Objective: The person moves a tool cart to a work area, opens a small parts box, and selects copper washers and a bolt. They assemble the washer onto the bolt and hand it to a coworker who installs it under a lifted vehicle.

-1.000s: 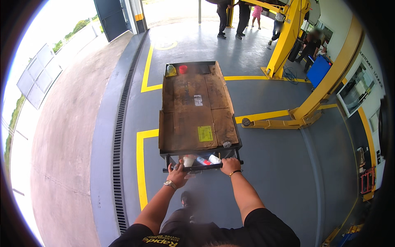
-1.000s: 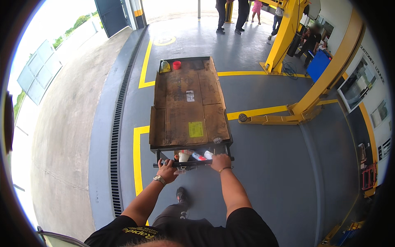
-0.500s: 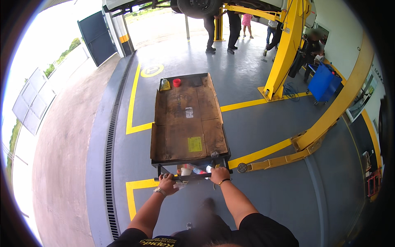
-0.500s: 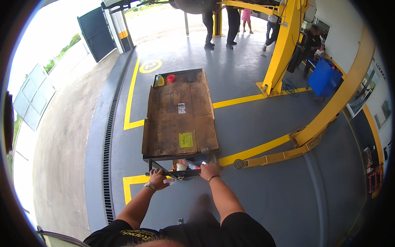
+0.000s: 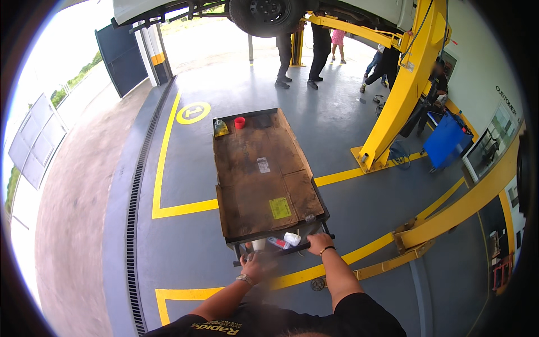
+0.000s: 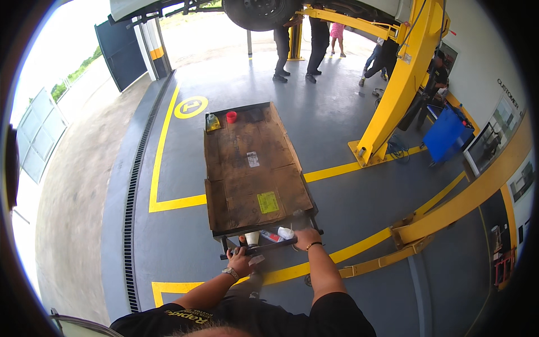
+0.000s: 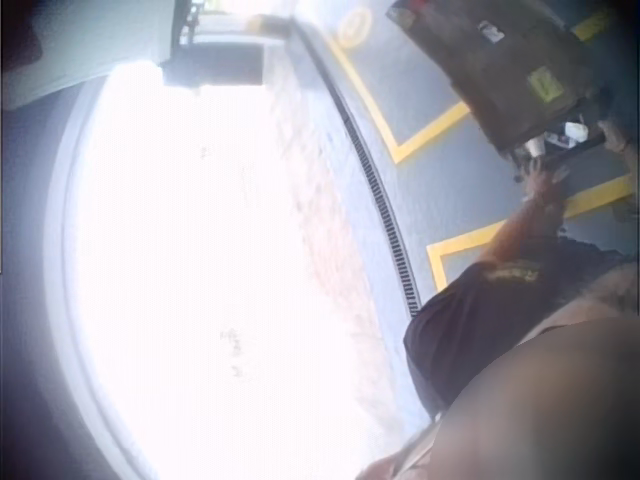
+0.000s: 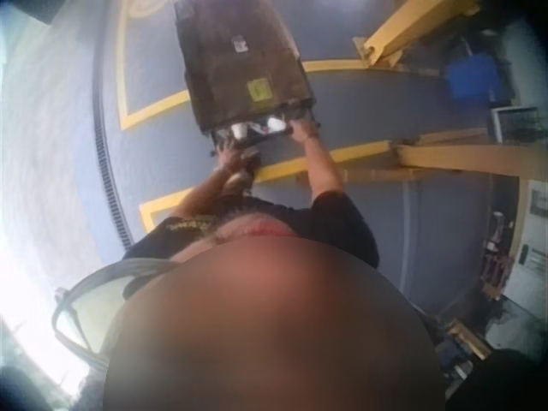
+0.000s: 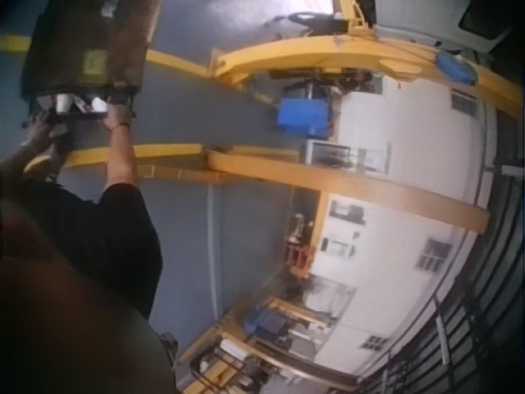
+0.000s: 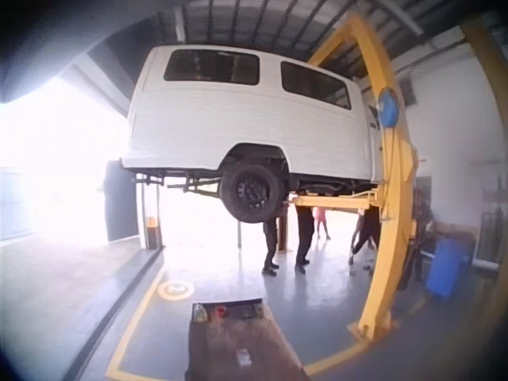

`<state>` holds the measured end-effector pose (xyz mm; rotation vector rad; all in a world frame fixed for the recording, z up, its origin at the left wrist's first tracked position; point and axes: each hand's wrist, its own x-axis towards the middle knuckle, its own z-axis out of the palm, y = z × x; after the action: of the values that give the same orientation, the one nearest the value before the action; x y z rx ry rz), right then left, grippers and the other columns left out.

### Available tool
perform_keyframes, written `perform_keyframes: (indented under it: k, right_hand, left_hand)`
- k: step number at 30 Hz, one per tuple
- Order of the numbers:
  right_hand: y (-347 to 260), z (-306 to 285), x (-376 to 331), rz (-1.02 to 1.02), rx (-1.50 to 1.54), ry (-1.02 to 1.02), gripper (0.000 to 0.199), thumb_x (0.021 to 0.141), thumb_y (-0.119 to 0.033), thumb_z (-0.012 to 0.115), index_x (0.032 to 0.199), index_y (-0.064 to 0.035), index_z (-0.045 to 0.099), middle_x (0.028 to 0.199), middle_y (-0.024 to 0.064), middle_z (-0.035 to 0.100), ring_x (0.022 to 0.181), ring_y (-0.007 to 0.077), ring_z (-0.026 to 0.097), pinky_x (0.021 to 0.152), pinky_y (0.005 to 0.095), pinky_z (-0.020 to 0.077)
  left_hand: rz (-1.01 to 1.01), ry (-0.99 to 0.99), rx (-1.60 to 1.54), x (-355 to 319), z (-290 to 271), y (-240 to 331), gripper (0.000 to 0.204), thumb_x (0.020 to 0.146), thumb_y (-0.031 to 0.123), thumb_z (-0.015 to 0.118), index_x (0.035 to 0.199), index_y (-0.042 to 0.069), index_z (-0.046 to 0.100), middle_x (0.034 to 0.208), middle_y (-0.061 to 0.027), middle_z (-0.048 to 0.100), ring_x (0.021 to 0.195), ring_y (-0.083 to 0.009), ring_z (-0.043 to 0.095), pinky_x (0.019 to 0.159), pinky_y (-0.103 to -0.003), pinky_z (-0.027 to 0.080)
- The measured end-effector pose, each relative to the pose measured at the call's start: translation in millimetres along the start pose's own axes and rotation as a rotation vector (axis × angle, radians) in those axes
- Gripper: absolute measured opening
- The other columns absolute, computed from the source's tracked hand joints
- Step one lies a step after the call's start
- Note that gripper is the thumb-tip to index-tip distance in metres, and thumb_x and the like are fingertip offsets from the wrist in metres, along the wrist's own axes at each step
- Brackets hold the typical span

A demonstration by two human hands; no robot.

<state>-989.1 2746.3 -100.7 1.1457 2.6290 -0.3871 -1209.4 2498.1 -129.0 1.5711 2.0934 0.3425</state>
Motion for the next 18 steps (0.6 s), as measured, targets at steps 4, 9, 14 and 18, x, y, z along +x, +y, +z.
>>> perform_keyframes:
  k: [4, 9, 14, 18]
  right_hand:
    - [55, -22, 90, 0.004, 0.0, 0.01, 0.023, 0.078, -0.03, 0.078, 0.095, -0.0162, 0.072, 0.092, 0.0128, 0.075, 0.094, 0.0352, 0.072, 0.085, 0.0478, 0.0564]
    - [105, -83, 223, 0.038, 0.019, 0.023, 0.023, 0.078, -0.03, 0.077, 0.096, -0.0162, 0.072, 0.095, 0.0116, 0.075, 0.096, 0.0342, 0.071, 0.087, 0.0467, 0.0558]
    - [161, -123, 352, 0.008, 0.012, 0.082, 0.024, 0.079, -0.029, 0.077, 0.098, -0.0155, 0.071, 0.099, 0.0096, 0.076, 0.101, 0.0316, 0.07, 0.092, 0.0448, 0.0542]
    - [219, -163, 462, -0.037, 0.046, 0.21, 0.028, 0.077, -0.033, 0.081, 0.096, -0.0149, 0.071, 0.1, 0.0092, 0.076, 0.101, 0.0313, 0.07, 0.093, 0.0447, 0.0534]
  left_hand:
    - [-0.01, -0.02, -0.027, 104, -36, 23, 0.036, 0.084, 0.046, 0.072, 0.107, 0.019, 0.08, 0.14, -0.0154, 0.048, 0.143, -0.0356, 0.036, 0.116, -0.072, 0.014]
    - [0.013, 0.027, -0.009, 267, -72, 10, 0.035, 0.082, 0.045, 0.076, 0.101, 0.016, 0.081, 0.141, -0.0163, 0.049, 0.142, -0.0366, 0.036, 0.116, -0.07, 0.017]
    - [0.044, -0.041, 0.119, 421, -112, -9, 0.038, 0.079, 0.047, 0.079, 0.102, 0.017, 0.082, 0.143, -0.0166, 0.049, 0.143, -0.0403, 0.038, 0.113, -0.071, 0.024]
    - [0.082, 0.023, 0.207, 565, -142, -8, 0.037, 0.079, 0.046, 0.08, 0.104, 0.019, 0.082, 0.136, -0.0145, 0.053, 0.136, -0.0394, 0.043, 0.114, -0.068, 0.021]
